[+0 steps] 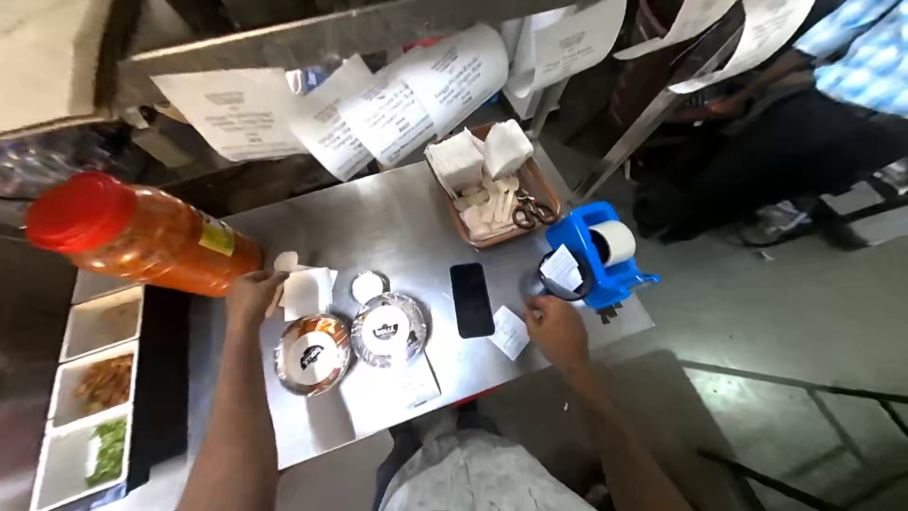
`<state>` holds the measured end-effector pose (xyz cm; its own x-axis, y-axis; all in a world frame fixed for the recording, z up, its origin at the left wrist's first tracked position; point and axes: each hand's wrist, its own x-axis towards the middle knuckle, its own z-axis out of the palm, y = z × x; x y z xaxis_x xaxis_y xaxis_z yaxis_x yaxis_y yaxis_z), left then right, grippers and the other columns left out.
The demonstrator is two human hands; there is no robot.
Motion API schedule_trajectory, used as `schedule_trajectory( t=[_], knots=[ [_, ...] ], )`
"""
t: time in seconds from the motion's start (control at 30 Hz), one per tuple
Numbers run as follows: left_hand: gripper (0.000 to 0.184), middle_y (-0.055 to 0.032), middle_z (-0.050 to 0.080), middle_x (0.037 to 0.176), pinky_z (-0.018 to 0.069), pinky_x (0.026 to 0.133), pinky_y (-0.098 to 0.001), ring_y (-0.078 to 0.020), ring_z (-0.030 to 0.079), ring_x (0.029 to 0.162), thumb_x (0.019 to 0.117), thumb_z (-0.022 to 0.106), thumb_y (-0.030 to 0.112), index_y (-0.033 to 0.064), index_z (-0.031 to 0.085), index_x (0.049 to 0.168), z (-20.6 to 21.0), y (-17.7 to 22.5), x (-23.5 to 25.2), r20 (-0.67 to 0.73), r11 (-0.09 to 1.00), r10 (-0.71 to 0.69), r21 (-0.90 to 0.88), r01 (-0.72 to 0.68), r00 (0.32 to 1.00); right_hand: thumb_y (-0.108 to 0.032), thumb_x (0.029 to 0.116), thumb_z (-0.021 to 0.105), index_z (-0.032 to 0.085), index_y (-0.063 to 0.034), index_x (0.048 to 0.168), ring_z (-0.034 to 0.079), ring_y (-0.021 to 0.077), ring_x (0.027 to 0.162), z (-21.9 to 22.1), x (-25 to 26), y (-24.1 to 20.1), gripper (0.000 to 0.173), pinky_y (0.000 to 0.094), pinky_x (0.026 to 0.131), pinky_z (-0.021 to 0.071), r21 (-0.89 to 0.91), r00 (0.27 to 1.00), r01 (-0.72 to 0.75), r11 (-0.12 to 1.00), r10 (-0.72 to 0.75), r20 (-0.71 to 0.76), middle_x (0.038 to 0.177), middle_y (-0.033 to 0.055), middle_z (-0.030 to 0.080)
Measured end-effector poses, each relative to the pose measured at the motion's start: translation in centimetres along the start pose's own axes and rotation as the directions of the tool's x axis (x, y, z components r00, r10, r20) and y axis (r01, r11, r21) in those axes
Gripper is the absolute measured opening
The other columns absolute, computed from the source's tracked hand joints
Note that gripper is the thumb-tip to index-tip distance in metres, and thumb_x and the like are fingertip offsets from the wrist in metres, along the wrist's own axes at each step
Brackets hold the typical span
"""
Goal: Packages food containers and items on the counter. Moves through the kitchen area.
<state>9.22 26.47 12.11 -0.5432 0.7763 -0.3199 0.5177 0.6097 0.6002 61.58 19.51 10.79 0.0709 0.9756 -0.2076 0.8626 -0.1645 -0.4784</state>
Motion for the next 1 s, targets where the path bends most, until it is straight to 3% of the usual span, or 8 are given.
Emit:
schedule_trajectory(
  t=[0.07,0.2,0.3,0.4,0.53,0.7,0.87,1.0],
  knots=[
    [0.043,-0.0310,0.066,0.117,0.0438,0.098,-0.0693,-0.0474,0.061,0.112,0.0968,0.072,0.033,-0.0038,0.069,0.119,-0.3,-2.2,1.7,0.055,0.997,-0.016,0.073,0.012,0.998,-0.025,0.0944,0.072,0.070,-0.0073,0.129,0.067,0.0360,0.109,3.2,-1.9,0.5,0.039,0.0575,0.091,0.0553,-0.017,0.998,0.018,1.000,-0.019,-0.066,0.126,0.0171,0.067],
    [0.043,-0.0327,0.065,0.117,0.0444,0.097,-0.0712,-0.0503,0.062,0.111,0.0985,0.071,0.031,-0.0047,0.067,0.123,0.3,-3.8,2.9,0.204,0.962,0.069,0.244,-0.119,0.977,-0.021,0.1002,0.063,0.072,-0.0062,0.119,0.069,0.0371,0.098,0.7,-1.8,0.8,0.026,0.0575,0.082,0.0565,-0.058,0.910,0.015,0.998,-0.038,-0.413,0.115,0.0190,0.069],
    [0.043,-0.0323,0.068,0.114,0.0436,0.097,-0.0740,-0.0525,0.062,0.112,0.0965,0.073,0.036,-0.0021,0.072,0.117,-0.1,-3.8,2.8,0.173,0.923,0.127,0.340,-0.180,0.977,-0.027,0.0994,0.065,0.067,-0.0061,0.130,0.065,0.0425,0.111,-2.4,1.6,1.3,0.037,0.0635,0.090,0.0529,-0.062,0.939,-0.102,0.993,0.075,-0.336,0.126,0.0234,0.064],
    [0.052,-0.0341,0.066,0.119,0.0427,0.097,-0.0764,-0.0552,0.060,0.116,0.0972,0.069,0.044,-0.0013,0.069,0.123,-1.5,-2.1,1.1,0.125,0.913,0.133,0.371,-0.170,0.983,-0.042,0.0946,0.072,0.073,-0.0105,0.123,0.063,0.0438,0.116,-3.8,4.2,1.8,0.042,0.0685,0.094,0.0481,-0.175,0.982,-0.161,0.971,0.138,-0.132,0.121,0.0212,0.070],
    [0.050,-0.0241,0.067,0.126,0.0421,0.098,-0.0762,-0.0500,0.061,0.120,0.1002,0.064,0.046,0.0060,0.068,0.129,-3.4,-0.7,-3.4,0.082,0.922,0.236,0.296,-0.250,0.968,-0.029,0.0970,0.070,0.078,-0.0117,0.100,0.070,0.0429,0.096,-4.0,4.4,1.3,0.020,0.0706,0.079,0.0500,-0.256,0.991,-0.123,0.959,0.105,-0.082,0.097,0.0186,0.074],
    [0.037,-0.0157,0.073,0.116,0.0531,0.090,-0.0680,-0.0372,0.072,0.100,0.1028,0.062,0.037,0.0088,0.070,0.124,-3.9,-1.4,-9.6,0.064,0.911,0.366,0.180,-0.371,0.928,-0.022,0.0950,0.071,0.078,-0.0101,0.099,0.069,0.0426,0.094,-4.5,4.1,1.6,0.014,0.0713,0.082,0.0495,-0.191,0.992,-0.083,0.978,0.062,-0.110,0.096,0.0182,0.074],
    [0.028,-0.0103,0.074,0.109,0.0611,0.077,-0.0520,-0.0256,0.073,0.088,0.1022,0.064,0.029,0.0095,0.071,0.121,-1.4,-1.9,-17.3,0.133,0.849,0.510,0.083,-0.523,0.850,-0.022,0.1001,0.061,0.070,0.0011,0.109,0.068,0.0449,0.093,-6.1,2.8,1.2,0.026,0.0697,0.082,0.0508,-0.037,0.928,-0.066,0.997,0.048,-0.370,0.098,0.0251,0.070],
    [0.030,0.0000,0.073,0.116,0.0624,0.074,-0.0362,-0.0128,0.072,0.089,0.1004,0.065,0.029,0.0139,0.070,0.126,4.1,-0.5,-23.9,0.340,0.830,0.550,-0.321,-0.455,0.763,-0.017,0.1003,0.061,0.066,0.0015,0.119,0.066,0.0222,0.081,-7.5,-1.3,-2.3,0.027,0.0421,0.075,0.0561,0.215,0.858,0.181,0.960,-0.047,-0.512,0.096,0.0150,0.069]
  ],
)
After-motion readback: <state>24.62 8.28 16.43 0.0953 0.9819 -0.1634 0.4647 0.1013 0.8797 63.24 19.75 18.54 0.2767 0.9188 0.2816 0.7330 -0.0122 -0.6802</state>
